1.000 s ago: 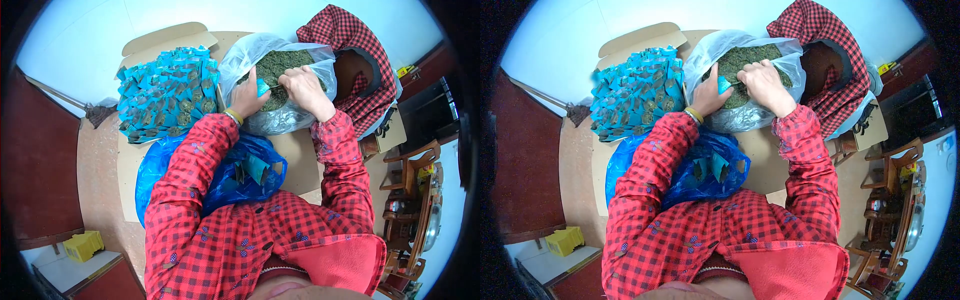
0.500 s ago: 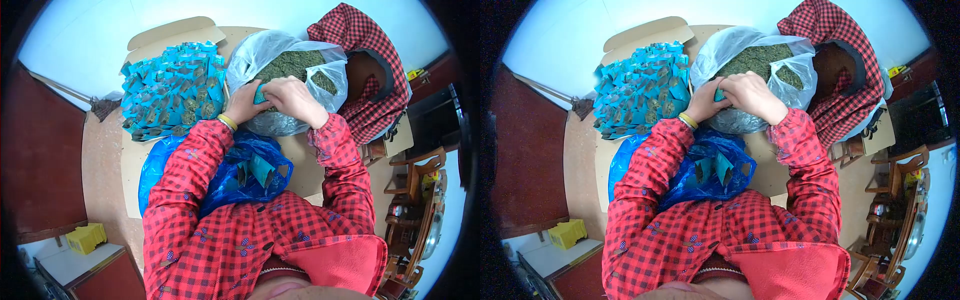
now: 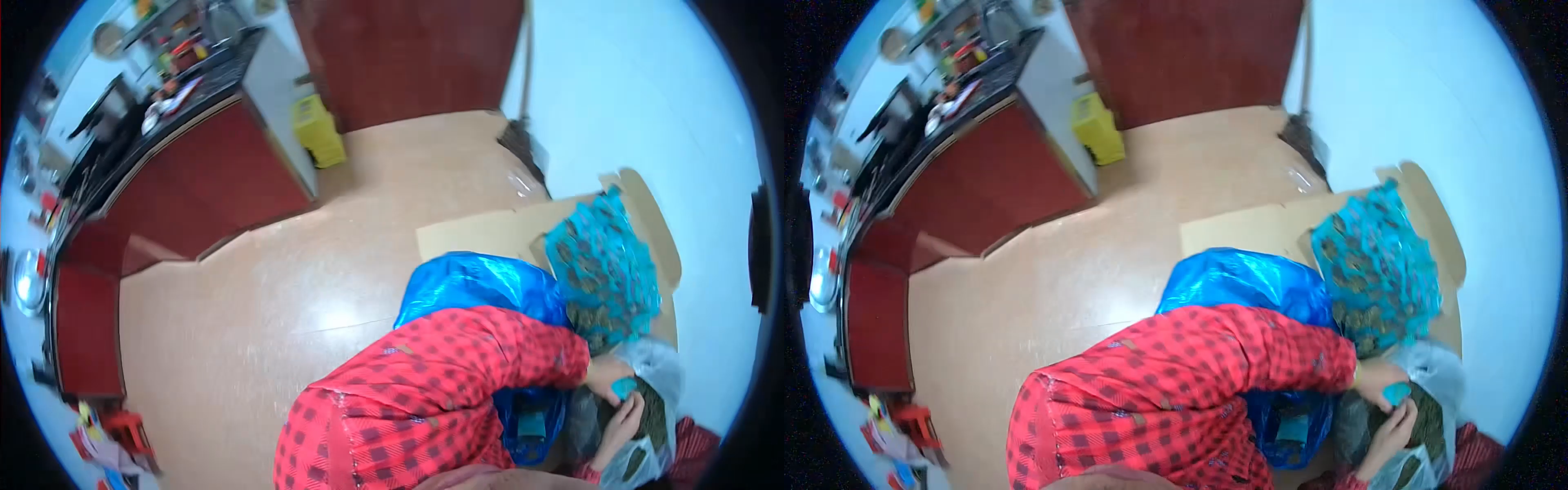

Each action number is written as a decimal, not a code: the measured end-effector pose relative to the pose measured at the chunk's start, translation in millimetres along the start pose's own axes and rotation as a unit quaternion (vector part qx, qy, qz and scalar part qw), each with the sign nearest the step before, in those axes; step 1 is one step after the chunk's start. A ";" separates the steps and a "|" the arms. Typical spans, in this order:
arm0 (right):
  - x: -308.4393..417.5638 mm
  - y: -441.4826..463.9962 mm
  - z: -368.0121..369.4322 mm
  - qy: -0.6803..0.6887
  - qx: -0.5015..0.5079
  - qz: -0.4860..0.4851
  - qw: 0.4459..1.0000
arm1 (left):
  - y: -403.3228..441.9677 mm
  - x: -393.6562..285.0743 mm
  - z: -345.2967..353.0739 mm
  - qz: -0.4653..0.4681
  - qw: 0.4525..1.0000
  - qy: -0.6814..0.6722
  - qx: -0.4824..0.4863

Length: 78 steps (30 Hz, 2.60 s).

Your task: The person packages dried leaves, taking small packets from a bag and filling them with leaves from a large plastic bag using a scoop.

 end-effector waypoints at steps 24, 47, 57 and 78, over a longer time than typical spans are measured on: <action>-55.4 2.8 -15.6 -0.196 -0.023 0.109 0.974 | -2.7 11.5 -0.2 -0.029 0.999 0.017 0.027; -92.4 3.5 37.6 0.354 -0.018 0.298 0.886 | 6.0 -7.6 -18.0 -0.011 0.997 0.073 -0.038; -50.5 6.8 -39.1 0.202 -0.135 0.236 0.941 | 5.5 -10.8 -9.9 -0.031 0.987 0.158 0.025; -54.3 -6.6 68.4 -0.024 0.059 0.154 0.986 | 2.7 -0.6 -11.8 -0.049 0.989 0.136 0.018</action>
Point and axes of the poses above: each hand's wrist, its own y-axis towards the middle knuckle, its own z-axis out of the palm, x = y × z, the point moved 6 cm from there along y, towards the middle knuckle, and after that the axes turned 11 degrees about -x, right-handed, at the moved point
